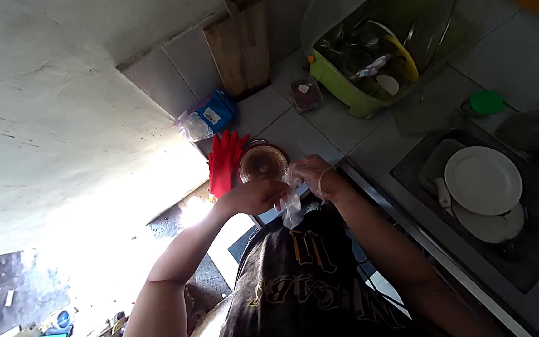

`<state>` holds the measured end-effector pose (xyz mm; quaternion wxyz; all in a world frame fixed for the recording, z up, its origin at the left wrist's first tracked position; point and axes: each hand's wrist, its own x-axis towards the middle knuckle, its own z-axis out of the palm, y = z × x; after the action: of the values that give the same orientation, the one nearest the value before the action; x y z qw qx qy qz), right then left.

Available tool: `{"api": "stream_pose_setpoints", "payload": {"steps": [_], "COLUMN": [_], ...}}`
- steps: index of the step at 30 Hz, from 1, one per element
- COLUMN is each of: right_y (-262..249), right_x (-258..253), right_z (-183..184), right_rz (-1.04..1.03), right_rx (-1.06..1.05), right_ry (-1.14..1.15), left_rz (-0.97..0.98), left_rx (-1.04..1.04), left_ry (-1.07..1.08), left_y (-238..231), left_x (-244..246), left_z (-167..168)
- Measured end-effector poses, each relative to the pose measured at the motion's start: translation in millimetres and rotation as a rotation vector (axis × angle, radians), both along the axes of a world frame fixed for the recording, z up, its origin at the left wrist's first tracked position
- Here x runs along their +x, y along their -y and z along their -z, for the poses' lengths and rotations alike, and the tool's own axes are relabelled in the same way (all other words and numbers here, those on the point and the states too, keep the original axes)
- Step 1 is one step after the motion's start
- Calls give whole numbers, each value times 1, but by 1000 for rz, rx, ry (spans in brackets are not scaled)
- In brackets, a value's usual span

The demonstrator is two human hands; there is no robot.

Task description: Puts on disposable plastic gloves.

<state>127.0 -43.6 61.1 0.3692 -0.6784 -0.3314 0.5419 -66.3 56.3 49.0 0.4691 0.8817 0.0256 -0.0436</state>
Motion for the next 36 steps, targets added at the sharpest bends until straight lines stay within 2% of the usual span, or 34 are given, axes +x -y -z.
{"api": "stream_pose_setpoints", "payload": {"steps": [2, 5, 8, 13, 15, 17, 19, 21, 24, 26, 29, 31, 33, 36], "right_y": [-1, -9, -16, -16, -16, -13, -8, 2, 29, 59, 101, 118, 128, 123], "right_x": [-1, -8, -12, -11, -15, -21, -22, -11, 9, 16, 9, -2, -14, -31], "right_z": [2, -3, -11, -13, -10, 0, 7, 0, -31, -48, -52, -46, -37, -30], "right_rz": [-137, -344, -446, -764, -911, -1004, -914, -676, -344, -221, -165, -198, -263, -304], "right_rx": [-28, -104, -127, -75, -82, -63, -93, -86, 38, 98, 217, 225, 169, -8], "right_ry": [101, 307, 403, 489, 553, 585, 565, 528, 582, 649, 662, 649, 670, 770], "left_rz": [90, 75, 128, 323, 376, 400, 456, 470, 373, 323, 243, 78, -161, -443], "left_rx": [106, 406, 571, 591, 597, 559, 423, 220, 7, -152, -449, -572, -786, -1240], "left_ry": [-92, -240, -19, 276, 347, 303, 112, -33, -16, -11, -141, -174, -99, 106], "left_y": [8, 30, 46, 66, 79, 85, 82, 76, 75, 82, 92, 96, 99, 99], "left_x": [6, 14, 14, 13, 13, 14, 19, 24, 19, 14, 12, 12, 15, 35], "left_z": [-2, -16, -12, 2, 5, 4, 6, 16, 35, 49, 58, 53, 49, 59]}}
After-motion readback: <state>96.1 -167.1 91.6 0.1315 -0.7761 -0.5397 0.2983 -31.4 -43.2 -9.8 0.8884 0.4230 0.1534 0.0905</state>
